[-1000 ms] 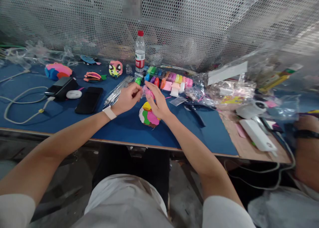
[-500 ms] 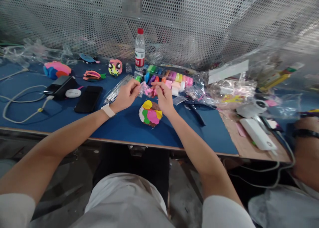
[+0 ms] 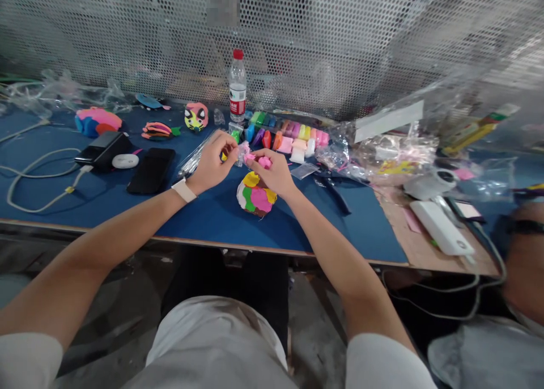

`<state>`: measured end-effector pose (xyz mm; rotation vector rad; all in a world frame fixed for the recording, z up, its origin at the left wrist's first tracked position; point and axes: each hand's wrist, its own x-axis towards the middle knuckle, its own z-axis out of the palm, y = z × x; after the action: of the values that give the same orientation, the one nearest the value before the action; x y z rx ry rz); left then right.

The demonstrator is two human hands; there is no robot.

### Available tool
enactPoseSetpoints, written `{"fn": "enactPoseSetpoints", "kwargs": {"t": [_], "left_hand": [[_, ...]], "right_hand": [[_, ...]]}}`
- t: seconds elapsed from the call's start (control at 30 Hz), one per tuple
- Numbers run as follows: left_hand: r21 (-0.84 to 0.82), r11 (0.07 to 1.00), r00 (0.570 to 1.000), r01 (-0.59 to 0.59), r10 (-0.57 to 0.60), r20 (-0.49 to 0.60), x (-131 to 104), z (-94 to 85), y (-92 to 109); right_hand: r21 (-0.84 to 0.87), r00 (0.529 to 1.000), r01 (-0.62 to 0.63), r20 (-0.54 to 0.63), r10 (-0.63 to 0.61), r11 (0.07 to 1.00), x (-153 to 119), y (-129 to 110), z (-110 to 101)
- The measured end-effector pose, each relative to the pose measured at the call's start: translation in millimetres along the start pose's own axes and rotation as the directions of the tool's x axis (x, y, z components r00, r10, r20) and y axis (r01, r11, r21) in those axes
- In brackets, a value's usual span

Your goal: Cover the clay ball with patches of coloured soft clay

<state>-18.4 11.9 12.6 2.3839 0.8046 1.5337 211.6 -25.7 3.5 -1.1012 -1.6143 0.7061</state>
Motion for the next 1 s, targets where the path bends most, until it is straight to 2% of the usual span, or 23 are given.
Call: {"fn": "enactPoseSetpoints", "kwargs": {"t": [0.17, 0.3, 0.47, 0.63, 0.7, 0.9, 1.0], "left_hand": [[-0.006, 0.999, 0.999, -0.039, 0.039, -0.032, -0.2, 0.9, 3.1], [-0.017, 1.000, 0.998, 0.018, -0.019, -0.052, 0.2, 3.4, 3.9], [-0.044, 0.998, 0.998, -0.038, 0.035, -0.053, 0.9, 0.9, 4.1], [-0.064, 0.989, 0.991, 0.134, -0.133, 0.012, 1.3, -2.1, 4.2], [-0.080, 0.984, 0.987, 0.161, -0.160, 0.019, 1.5, -0.9, 2.9], [-0.296, 0.914, 0.961, 0.278, -0.264, 0.086, 1.6, 7.0, -7.3], [-0.338, 0.881, 0.943, 0.332, -0.304, 0.134, 1.4, 8.6, -10.1]], "right_hand": [[-0.178, 0.993, 0.106, -0.035, -0.114, 0.978, -1.9, -2.1, -1.0], [-0.194, 0.986, 0.142, -0.057, -0.155, 0.971, -4.3, -7.0, 0.7], [-0.217, 0.981, 0.163, -0.070, -0.181, 0.963, -3.2, -6.7, -0.1], [-0.246, 0.978, 0.170, -0.074, -0.193, 0.954, -3.4, -9.0, -1.9], [-0.260, 0.977, 0.167, -0.084, -0.195, 0.951, -3.8, -10.7, -2.2], [-0.305, 0.962, 0.205, -0.113, -0.250, 0.930, -3.9, -11.2, -3.5], [-0.302, 0.959, 0.212, -0.120, -0.258, 0.929, -3.6, -11.0, -4.0]]}}
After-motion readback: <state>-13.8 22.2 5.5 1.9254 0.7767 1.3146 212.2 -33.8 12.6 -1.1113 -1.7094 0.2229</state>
